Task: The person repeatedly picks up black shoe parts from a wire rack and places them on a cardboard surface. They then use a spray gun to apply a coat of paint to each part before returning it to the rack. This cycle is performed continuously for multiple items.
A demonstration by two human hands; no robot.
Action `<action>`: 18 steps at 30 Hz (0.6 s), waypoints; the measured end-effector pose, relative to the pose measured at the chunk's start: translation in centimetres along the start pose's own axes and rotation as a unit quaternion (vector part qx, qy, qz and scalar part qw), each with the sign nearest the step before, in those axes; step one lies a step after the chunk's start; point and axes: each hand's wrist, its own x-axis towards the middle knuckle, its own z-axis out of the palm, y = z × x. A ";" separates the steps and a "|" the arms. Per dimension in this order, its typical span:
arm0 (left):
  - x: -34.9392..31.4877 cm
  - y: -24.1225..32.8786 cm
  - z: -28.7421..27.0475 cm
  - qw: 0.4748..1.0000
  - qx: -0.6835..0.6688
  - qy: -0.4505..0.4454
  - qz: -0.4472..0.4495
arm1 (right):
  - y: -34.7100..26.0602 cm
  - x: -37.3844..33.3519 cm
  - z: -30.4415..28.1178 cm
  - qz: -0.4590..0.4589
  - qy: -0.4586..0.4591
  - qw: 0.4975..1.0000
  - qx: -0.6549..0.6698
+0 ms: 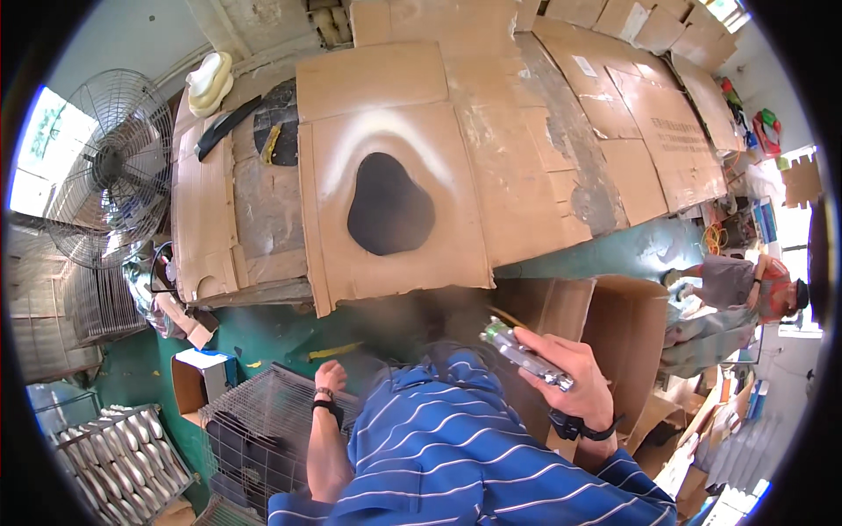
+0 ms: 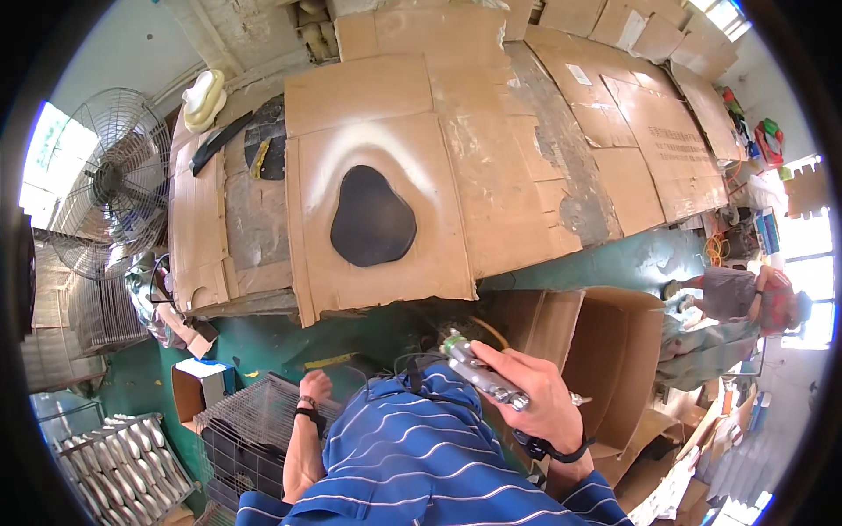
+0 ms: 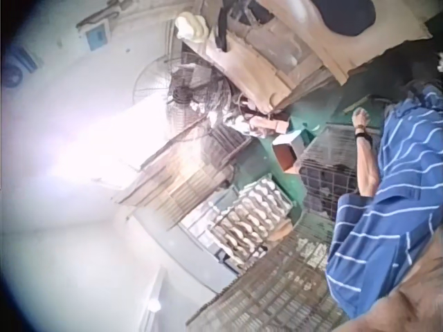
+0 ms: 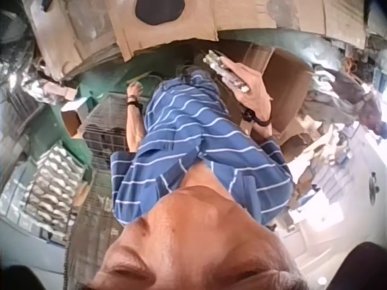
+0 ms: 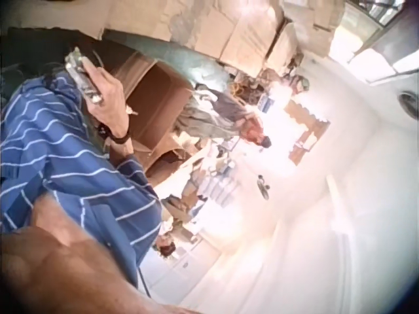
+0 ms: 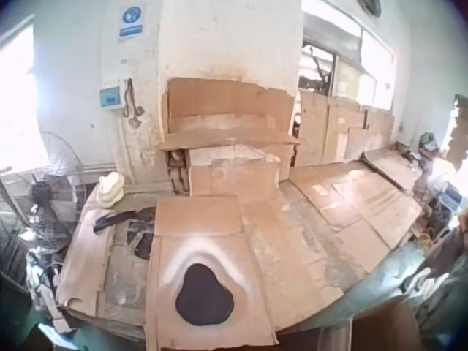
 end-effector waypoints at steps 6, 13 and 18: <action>-2.8 6.0 5.8 0.984 0.134 0.081 0.087 | 0.0 3.0 0.8 -0.023 0.107 0.993 0.051; 0.2 -1.1 -0.1 0.994 0.109 0.003 0.015 | 0.8 2.0 0.0 -0.004 0.166 0.986 0.034; -0.9 -3.7 -2.0 0.997 0.004 -0.038 -0.074 | 1.7 -1.2 0.1 0.045 0.132 0.990 0.022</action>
